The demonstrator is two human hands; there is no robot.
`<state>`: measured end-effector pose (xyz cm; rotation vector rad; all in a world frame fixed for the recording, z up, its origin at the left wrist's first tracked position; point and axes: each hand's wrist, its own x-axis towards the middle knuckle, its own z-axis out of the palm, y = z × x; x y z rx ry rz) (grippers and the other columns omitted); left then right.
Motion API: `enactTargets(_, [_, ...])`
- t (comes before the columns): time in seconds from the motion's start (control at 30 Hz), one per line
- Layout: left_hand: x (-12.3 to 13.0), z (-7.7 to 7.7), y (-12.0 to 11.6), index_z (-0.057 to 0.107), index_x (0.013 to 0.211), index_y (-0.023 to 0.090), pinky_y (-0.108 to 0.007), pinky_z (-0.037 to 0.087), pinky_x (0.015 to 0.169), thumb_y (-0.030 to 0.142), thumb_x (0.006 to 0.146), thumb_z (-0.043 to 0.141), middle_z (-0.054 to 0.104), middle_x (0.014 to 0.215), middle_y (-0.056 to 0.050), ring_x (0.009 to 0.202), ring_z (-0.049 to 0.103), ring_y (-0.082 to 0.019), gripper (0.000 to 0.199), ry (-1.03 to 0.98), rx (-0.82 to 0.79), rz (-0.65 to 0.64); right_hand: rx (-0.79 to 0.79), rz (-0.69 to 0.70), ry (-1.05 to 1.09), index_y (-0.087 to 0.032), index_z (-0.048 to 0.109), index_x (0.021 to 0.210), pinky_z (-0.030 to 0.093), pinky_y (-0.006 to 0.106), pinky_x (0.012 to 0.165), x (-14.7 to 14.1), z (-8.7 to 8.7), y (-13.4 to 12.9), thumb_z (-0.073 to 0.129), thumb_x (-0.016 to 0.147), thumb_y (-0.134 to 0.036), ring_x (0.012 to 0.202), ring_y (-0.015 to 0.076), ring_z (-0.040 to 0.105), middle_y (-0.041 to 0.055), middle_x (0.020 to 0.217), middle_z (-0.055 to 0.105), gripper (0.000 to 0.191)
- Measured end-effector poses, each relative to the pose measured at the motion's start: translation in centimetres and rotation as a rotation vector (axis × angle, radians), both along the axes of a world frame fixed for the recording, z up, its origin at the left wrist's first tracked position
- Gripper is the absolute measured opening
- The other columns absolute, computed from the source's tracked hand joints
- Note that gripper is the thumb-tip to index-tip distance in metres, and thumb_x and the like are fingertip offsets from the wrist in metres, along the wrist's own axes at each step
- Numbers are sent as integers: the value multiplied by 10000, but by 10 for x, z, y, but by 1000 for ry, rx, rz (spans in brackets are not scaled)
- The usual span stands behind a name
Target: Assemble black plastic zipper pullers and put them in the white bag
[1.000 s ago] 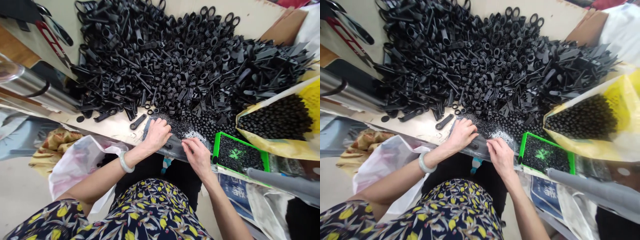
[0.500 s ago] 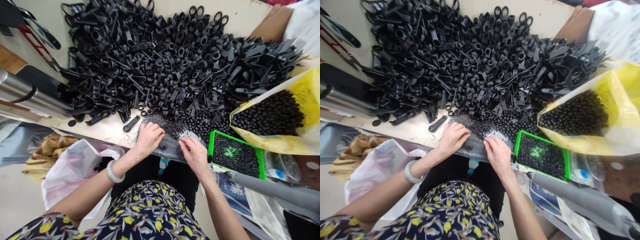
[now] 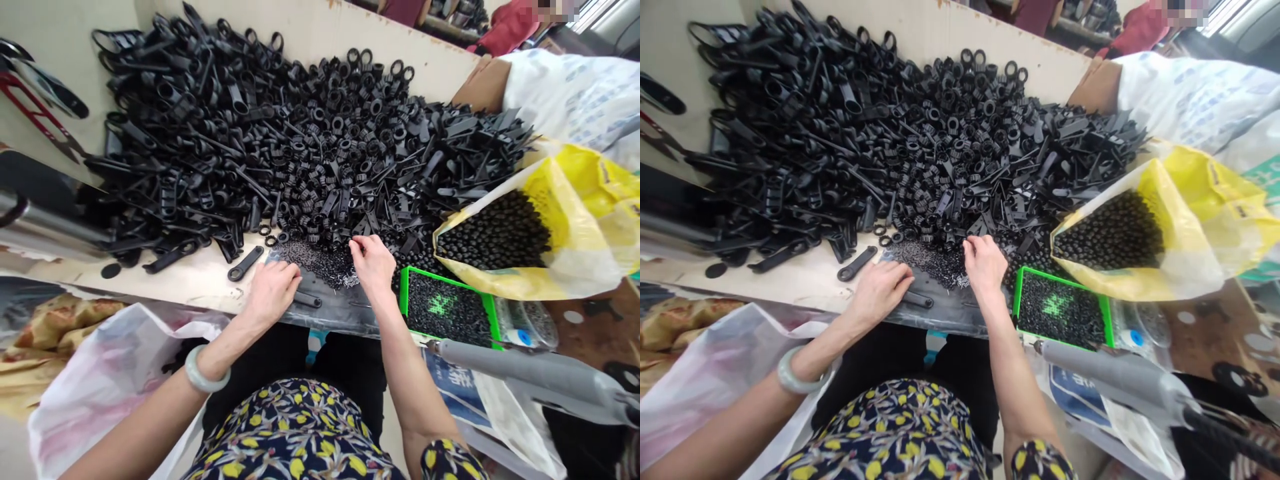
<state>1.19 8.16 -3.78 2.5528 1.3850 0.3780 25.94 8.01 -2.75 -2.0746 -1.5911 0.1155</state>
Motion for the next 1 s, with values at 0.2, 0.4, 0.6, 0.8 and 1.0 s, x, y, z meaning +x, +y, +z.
enactTargets(0.2, [18,8,8,675,1017,219,-408,367,847,252,1025,568,745,943,-44,910,661,-245,113,-125,19,-24,-94,142,16,-289,784,1084,448,269,743,2,-1,-4,619,1002,-431,877,157,673,7,1020,710,232])
enactTargets(0.4, [51,11,20,700,989,216,-407,362,831,246,1042,543,733,945,-44,919,625,-234,168,-170,71,-174,-22,126,170,-266,779,1108,462,269,704,30,13,-53,596,1013,-439,726,132,620,-5,922,696,269])
enactTargets(0.6, [73,13,30,722,970,202,-414,341,799,221,1040,527,705,901,-62,916,588,-249,208,-98,83,-257,-123,292,173,-258,768,1028,488,277,745,25,8,-96,552,1046,-426,790,155,654,19,930,706,275])
enactTargets(0.8, [70,17,34,715,976,203,-409,335,802,222,1056,493,708,913,-57,919,585,-242,236,-118,92,-180,-139,315,6,-240,729,985,462,277,761,-19,-9,-95,531,1074,-418,860,170,686,26,924,717,281])
enactTargets(1.0, [75,18,32,723,989,197,-409,337,785,228,1045,521,708,910,-60,912,580,-244,211,-83,142,-223,-186,239,-146,-223,676,900,433,306,700,-35,-15,-81,588,1049,-378,851,191,675,35,911,710,233])
